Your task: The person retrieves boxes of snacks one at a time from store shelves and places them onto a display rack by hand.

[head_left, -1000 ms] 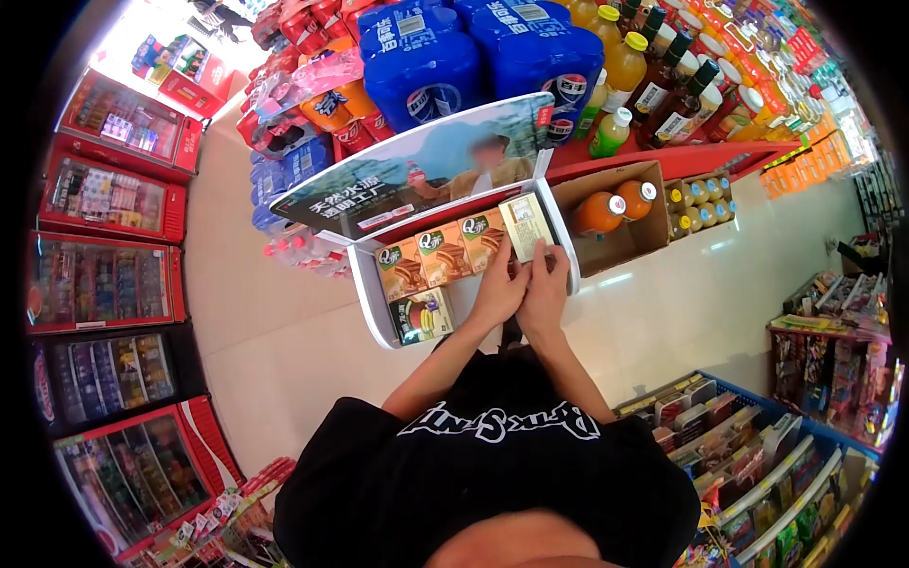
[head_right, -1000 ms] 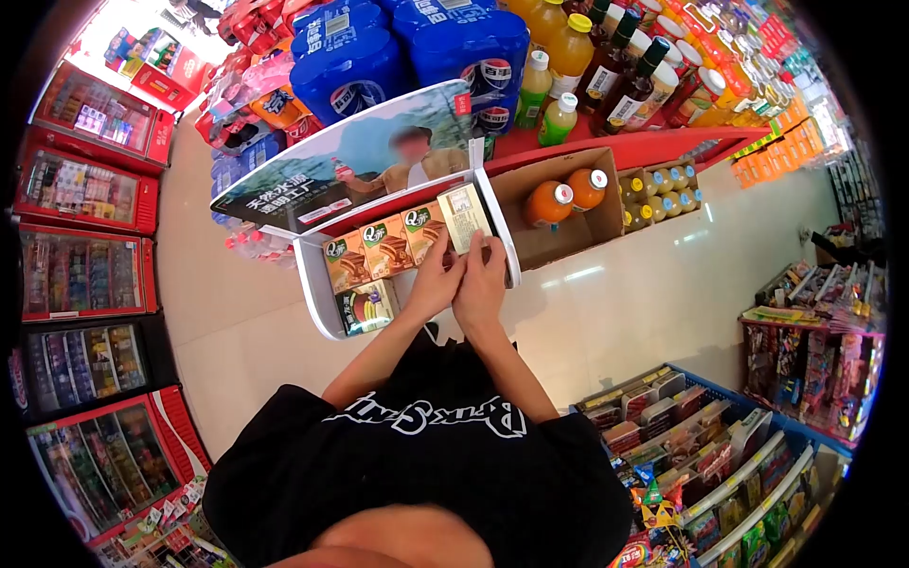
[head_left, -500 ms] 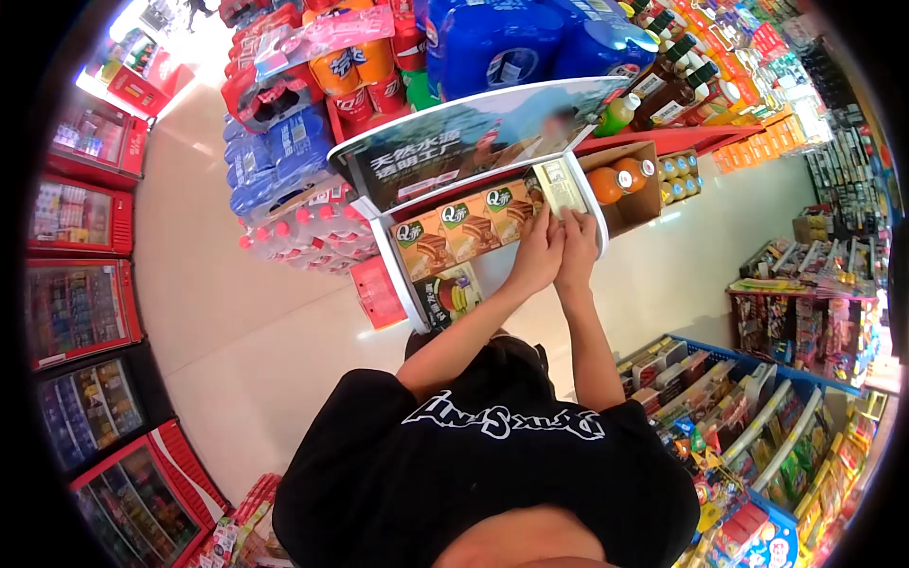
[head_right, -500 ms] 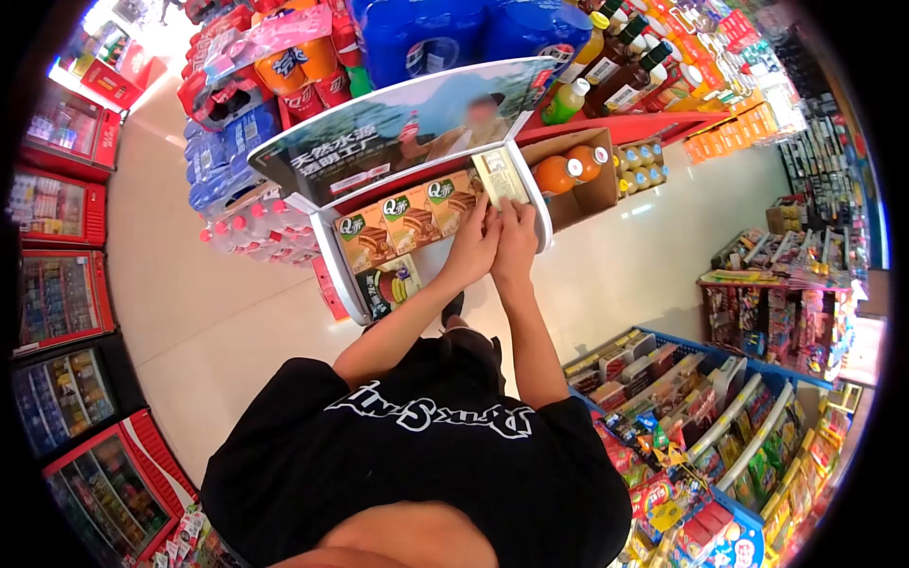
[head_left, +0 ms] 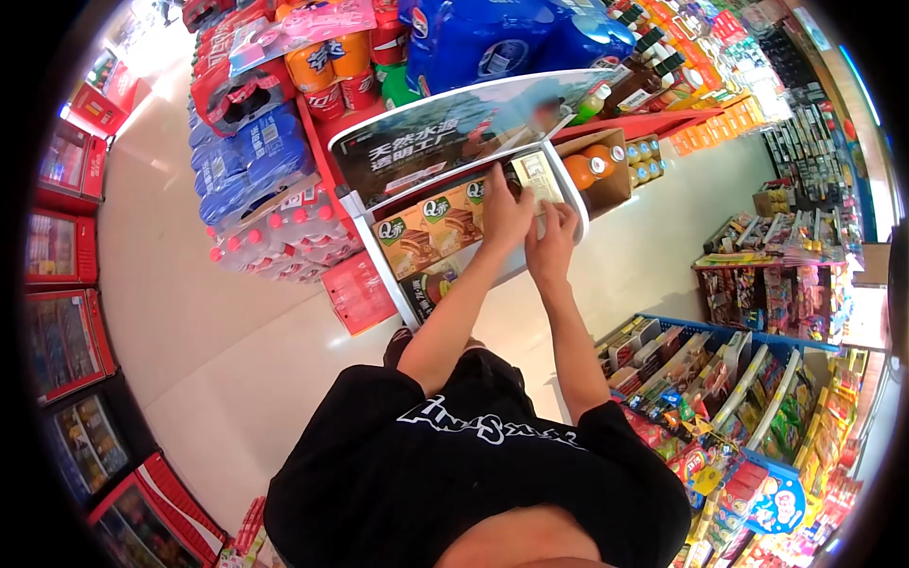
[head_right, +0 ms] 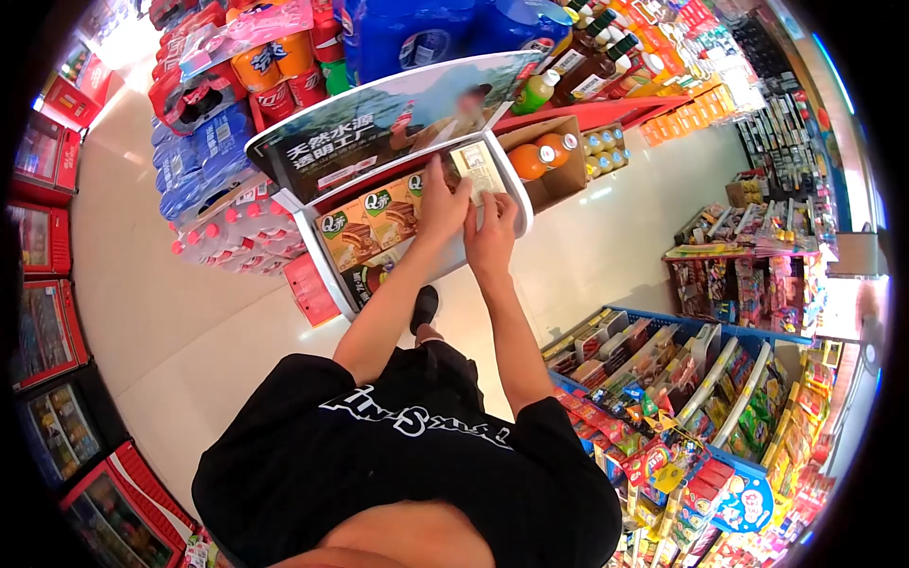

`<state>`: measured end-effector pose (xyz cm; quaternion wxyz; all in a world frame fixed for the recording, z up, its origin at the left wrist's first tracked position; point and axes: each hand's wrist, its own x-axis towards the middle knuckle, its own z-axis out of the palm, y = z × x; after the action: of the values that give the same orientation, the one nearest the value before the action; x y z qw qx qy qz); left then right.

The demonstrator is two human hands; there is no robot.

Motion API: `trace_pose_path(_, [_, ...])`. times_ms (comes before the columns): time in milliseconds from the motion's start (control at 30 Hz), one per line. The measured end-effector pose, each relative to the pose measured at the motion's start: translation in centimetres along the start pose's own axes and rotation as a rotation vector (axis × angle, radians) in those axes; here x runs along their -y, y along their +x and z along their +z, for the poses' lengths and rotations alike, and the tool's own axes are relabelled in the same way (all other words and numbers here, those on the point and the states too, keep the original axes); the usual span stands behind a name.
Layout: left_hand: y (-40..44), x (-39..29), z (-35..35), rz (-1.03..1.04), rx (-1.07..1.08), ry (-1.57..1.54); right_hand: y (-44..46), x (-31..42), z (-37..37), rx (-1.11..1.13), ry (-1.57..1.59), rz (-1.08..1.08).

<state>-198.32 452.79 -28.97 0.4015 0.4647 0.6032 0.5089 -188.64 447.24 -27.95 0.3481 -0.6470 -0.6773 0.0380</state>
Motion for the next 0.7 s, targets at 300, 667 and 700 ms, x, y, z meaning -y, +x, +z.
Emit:
trace_pose_path(300, [2.7, 0.5, -0.1, -0.021, 0.147, -0.009, -0.7, -1.4, 1.1, -0.025, 0.158, 0.040])
trace_pose_path(667, [2.4, -1.4, 0.5, 0.162, 0.082, 0.320, -2.3, -2.3, 2.4, -0.169, 0.390, 0.151])
trace_pose_path(700, [2.4, -1.7, 0.5, 0.177, 0.082, 0.398, -2.4, -2.3, 2.5, -0.189, 0.404, 0.164])
